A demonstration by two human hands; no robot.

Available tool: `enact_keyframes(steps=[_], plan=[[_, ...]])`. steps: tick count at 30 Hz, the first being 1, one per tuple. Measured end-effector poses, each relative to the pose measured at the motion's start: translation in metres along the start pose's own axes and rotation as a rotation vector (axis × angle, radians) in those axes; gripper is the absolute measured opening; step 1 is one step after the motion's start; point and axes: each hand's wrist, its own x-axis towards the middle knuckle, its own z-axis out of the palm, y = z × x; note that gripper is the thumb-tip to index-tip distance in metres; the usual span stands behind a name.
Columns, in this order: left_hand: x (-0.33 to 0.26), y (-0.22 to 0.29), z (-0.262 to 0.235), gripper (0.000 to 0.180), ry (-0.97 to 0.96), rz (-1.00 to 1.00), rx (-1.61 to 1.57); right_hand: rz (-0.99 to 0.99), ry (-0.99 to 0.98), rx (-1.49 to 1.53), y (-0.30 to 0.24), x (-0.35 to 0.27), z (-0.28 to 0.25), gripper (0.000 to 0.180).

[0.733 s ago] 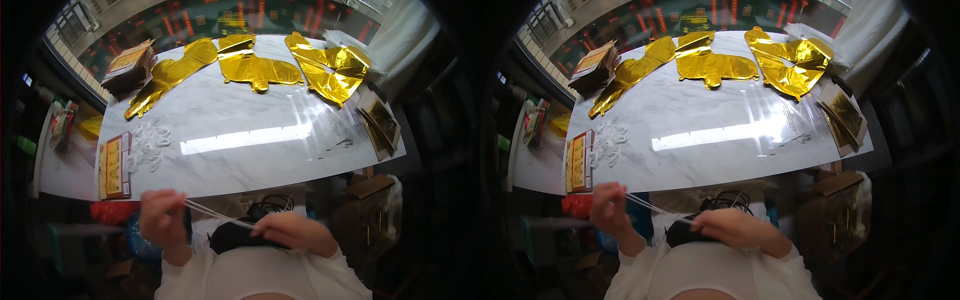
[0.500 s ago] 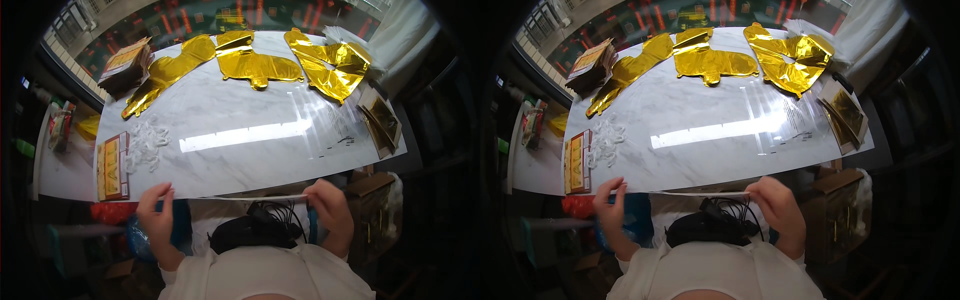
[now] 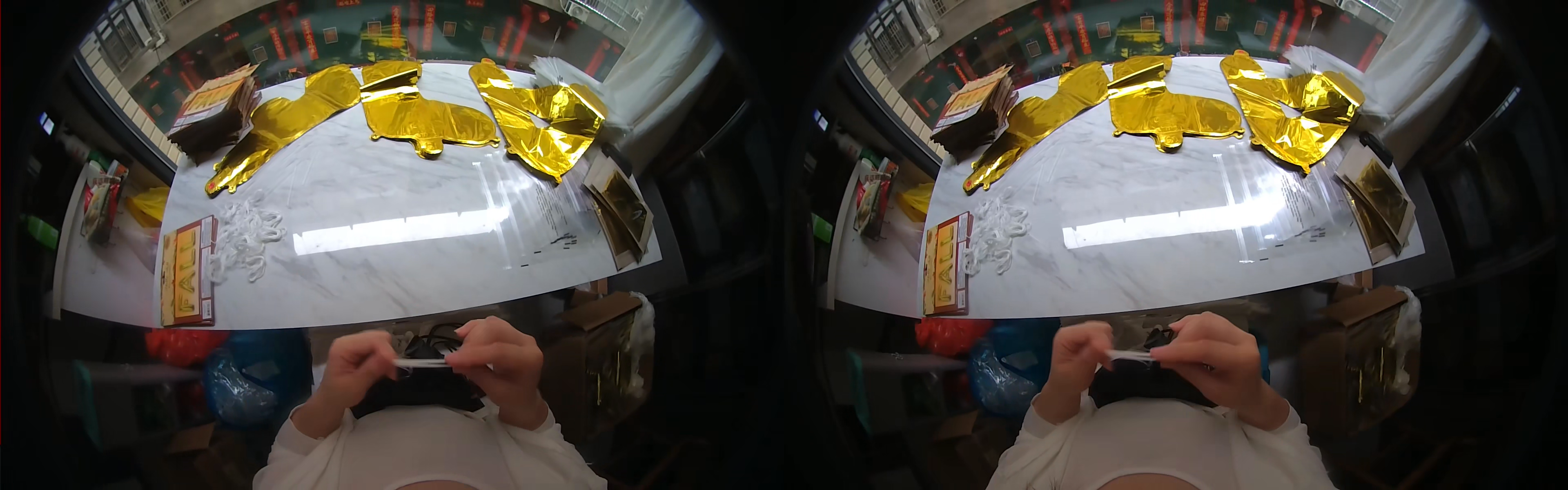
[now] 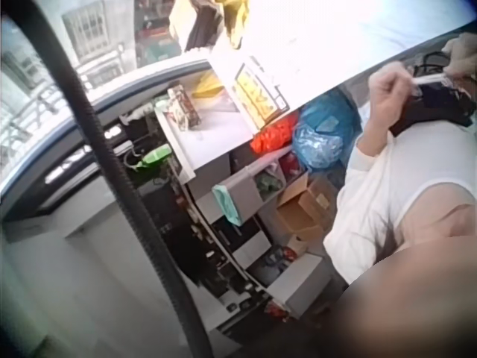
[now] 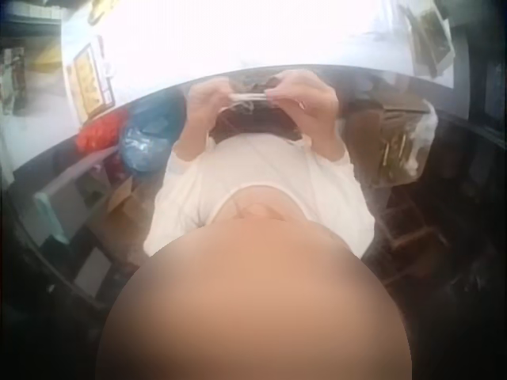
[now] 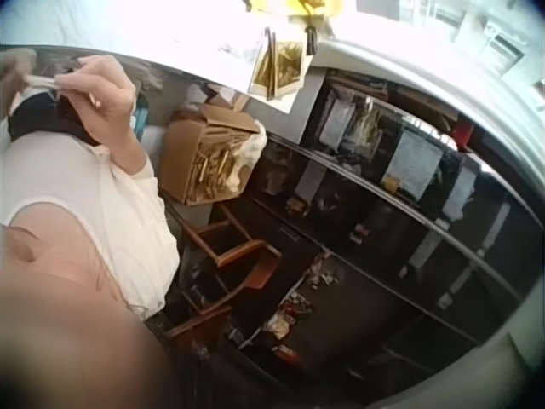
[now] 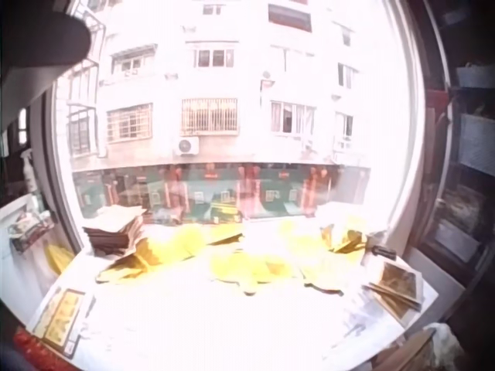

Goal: The person picks up a bundle of white string and repeatedly separates a single strand to tie it into a loop by hand.

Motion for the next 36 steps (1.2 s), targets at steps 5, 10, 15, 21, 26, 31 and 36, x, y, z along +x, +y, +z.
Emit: enact_keyframes(steps=[5, 10, 15, 21, 26, 31, 36], plan=[[0.021, 0.004, 0.018, 0.037, 0.304, 0.239, -0.395, 0.184, -0.013, 0.039, 0.020, -0.007, 0.009, 0.014], [0.020, 0.012, 0.021, 0.036, 0.098, 0.192, -1.199, 0.420, -0.117, -0.077, 0.043, -0.018, 0.017, 0.042], [0.014, -0.005, 0.017, 0.035, 0.116, 0.342, -0.826, 0.376, -0.132, -0.040, 0.021, -0.013, 0.029, 0.056], [0.011, -0.012, 0.036, 0.034, -0.095, 0.247, -0.678, 0.512, -0.303, 0.062, 0.006, -0.011, 0.031, 0.038], [0.020, -0.012, 0.030, 0.025, 0.179, 0.232, -0.418, 0.283, -0.210, -0.143, 0.006, -0.009, 0.011, 0.017], [0.017, -0.015, 0.044, 0.062, 0.052, 0.043, -0.144, -0.063, -0.175, -0.473, 0.000, 0.004, 0.016, 0.018], [0.006, -0.029, 0.028, 0.053, -0.205, -0.328, -0.225, 0.010, -0.184, -0.425, 0.005, 0.006, 0.012, 0.017]])
